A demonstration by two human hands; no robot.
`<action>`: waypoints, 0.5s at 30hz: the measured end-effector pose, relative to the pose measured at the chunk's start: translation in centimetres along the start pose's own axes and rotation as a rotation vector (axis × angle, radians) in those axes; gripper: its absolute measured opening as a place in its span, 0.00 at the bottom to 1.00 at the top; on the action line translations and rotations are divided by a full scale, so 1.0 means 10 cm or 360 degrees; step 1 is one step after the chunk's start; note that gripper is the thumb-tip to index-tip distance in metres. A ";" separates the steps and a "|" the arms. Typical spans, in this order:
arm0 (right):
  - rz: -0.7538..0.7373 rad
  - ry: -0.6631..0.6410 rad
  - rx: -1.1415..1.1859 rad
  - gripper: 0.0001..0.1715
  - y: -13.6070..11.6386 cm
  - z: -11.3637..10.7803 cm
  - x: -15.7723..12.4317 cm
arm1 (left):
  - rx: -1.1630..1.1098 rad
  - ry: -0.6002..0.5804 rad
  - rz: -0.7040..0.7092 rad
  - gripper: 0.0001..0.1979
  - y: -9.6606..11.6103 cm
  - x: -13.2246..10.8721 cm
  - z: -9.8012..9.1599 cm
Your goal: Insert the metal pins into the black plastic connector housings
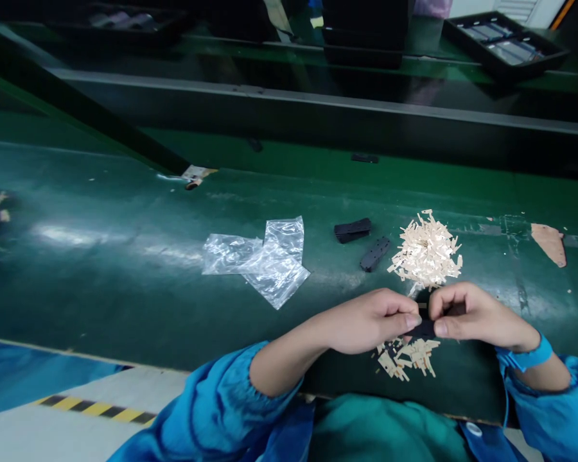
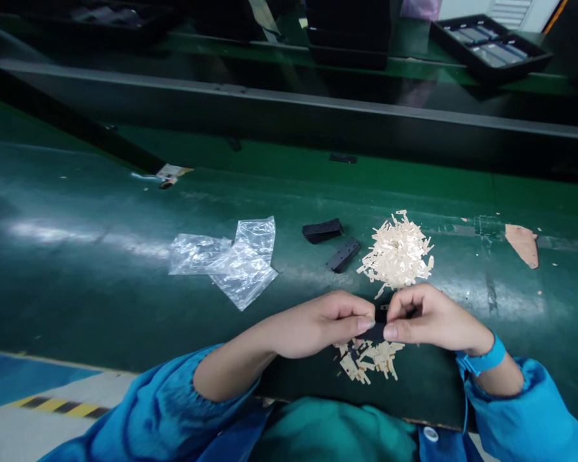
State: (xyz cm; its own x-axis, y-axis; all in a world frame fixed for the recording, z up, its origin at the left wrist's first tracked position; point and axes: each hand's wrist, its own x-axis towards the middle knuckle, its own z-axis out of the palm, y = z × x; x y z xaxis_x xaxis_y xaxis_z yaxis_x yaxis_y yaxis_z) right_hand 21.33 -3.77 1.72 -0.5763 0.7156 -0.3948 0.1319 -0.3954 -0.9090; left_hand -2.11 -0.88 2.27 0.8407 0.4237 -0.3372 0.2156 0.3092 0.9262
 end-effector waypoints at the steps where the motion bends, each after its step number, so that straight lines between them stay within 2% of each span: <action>1: 0.0060 -0.0124 -0.0031 0.19 -0.01 -0.01 -0.01 | 0.0222 0.0047 0.0055 0.20 0.02 -0.01 0.00; 3: 0.0088 -0.0142 -0.0174 0.20 -0.06 -0.03 -0.03 | 0.0580 0.0213 0.0111 0.18 0.06 -0.02 0.01; 5: 0.0033 0.0103 -0.0388 0.21 -0.13 -0.12 -0.02 | 0.0839 0.0563 0.0165 0.13 0.06 -0.03 0.02; 7: -0.0027 0.0596 -0.0606 0.24 -0.20 -0.32 0.06 | 0.1038 0.1010 0.0257 0.12 0.05 -0.03 0.00; 9: -0.0010 0.1336 -0.0851 0.26 -0.24 -0.62 0.21 | 0.1133 0.1355 0.0356 0.15 0.03 -0.04 -0.05; 10: 0.0000 0.1535 -0.0907 0.25 -0.25 -0.79 0.30 | 0.1151 0.1461 0.0390 0.15 0.02 -0.05 -0.09; 12: 0.0021 0.1764 -0.0999 0.25 -0.26 -1.11 0.48 | 0.1171 0.1588 0.0416 0.12 0.02 -0.06 -0.16; 14: 0.0052 0.1853 -0.1101 0.23 -0.26 -1.32 0.59 | 0.1217 0.1640 0.0379 0.10 0.02 -0.07 -0.23; 15: 0.0059 0.1882 -0.1162 0.21 -0.25 -1.35 0.61 | 0.1250 0.1652 0.0340 0.09 0.02 -0.08 -0.25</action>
State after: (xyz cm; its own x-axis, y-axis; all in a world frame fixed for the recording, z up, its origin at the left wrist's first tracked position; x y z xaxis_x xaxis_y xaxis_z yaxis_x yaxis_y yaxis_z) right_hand 28.34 9.39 -0.23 0.4054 0.9134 0.0355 0.7299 -0.3001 -0.6142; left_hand -4.00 0.98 2.36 0.2002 0.9629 0.1811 0.6518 -0.2689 0.7091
